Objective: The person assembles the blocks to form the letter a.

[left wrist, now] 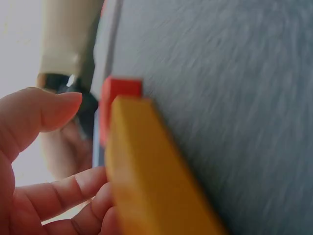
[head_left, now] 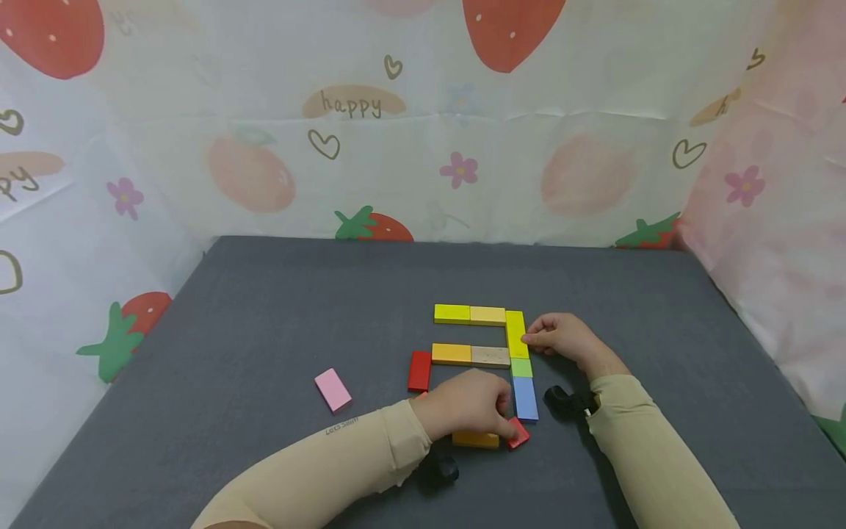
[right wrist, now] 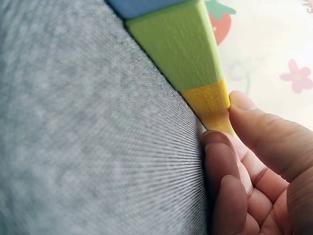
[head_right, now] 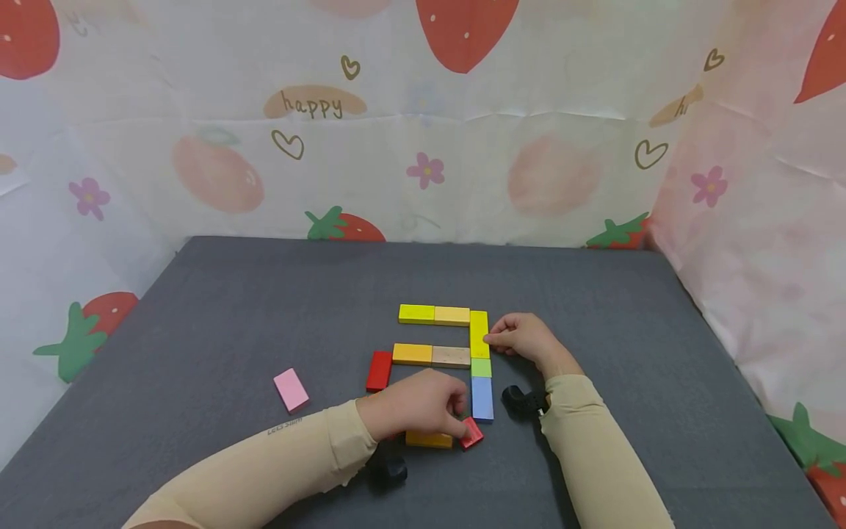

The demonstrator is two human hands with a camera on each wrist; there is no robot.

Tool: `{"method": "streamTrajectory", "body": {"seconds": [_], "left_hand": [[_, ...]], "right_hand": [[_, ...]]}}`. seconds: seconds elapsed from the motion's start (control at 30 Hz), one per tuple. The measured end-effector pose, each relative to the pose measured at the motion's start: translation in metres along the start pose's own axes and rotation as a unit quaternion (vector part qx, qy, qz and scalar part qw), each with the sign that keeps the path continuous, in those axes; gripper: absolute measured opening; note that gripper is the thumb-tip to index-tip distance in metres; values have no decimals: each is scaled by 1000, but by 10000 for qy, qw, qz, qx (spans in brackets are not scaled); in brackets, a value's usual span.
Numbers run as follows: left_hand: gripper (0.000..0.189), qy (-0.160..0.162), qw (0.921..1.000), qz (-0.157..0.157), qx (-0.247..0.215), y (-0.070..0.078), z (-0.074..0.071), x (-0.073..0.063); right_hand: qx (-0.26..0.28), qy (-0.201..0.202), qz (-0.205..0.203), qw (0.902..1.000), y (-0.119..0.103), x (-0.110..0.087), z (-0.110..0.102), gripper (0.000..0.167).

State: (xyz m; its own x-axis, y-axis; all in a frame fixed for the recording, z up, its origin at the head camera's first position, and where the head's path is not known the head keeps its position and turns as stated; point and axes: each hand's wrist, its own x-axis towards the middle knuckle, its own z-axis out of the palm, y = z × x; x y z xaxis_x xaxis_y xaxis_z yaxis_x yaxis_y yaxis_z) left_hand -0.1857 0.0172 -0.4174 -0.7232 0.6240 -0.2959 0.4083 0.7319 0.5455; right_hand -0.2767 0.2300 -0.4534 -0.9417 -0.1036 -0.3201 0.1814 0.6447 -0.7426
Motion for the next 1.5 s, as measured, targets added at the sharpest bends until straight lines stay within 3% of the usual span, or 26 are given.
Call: {"method": "streamTrajectory", "body": {"seconds": [0.3, 0.63, 0.87, 1.03, 1.27, 1.5], "left_hand": [[27, 405, 9982, -385, -219, -23, -25, -8], [19, 878, 9892, -680, -958, -54, -49, -32], [15, 1364, 9807, -1156, -789, -86, -63, -53], [13, 1708, 9745, -1294, -668, -115, -71, -73], [14, 1738, 9731, -1386, -605, -149, -74, -96], [20, 1619, 9732, -1468, -718, -167, -70, -112]], "right_hand": [[10, -11, 87, 10000, 0, 0, 0, 26], [-47, -22, 42, 10000, -1, -1, 0, 26], [-64, -34, -29, 10000, -3, -3, -1, 25], [-84, -27, -59, 9999, -3, -4, -1, 25], [-86, -8, -35, 10000, -2, -3, 0, 26], [-79, 2, -40, 10000, -2, -2, 0, 26]]}}
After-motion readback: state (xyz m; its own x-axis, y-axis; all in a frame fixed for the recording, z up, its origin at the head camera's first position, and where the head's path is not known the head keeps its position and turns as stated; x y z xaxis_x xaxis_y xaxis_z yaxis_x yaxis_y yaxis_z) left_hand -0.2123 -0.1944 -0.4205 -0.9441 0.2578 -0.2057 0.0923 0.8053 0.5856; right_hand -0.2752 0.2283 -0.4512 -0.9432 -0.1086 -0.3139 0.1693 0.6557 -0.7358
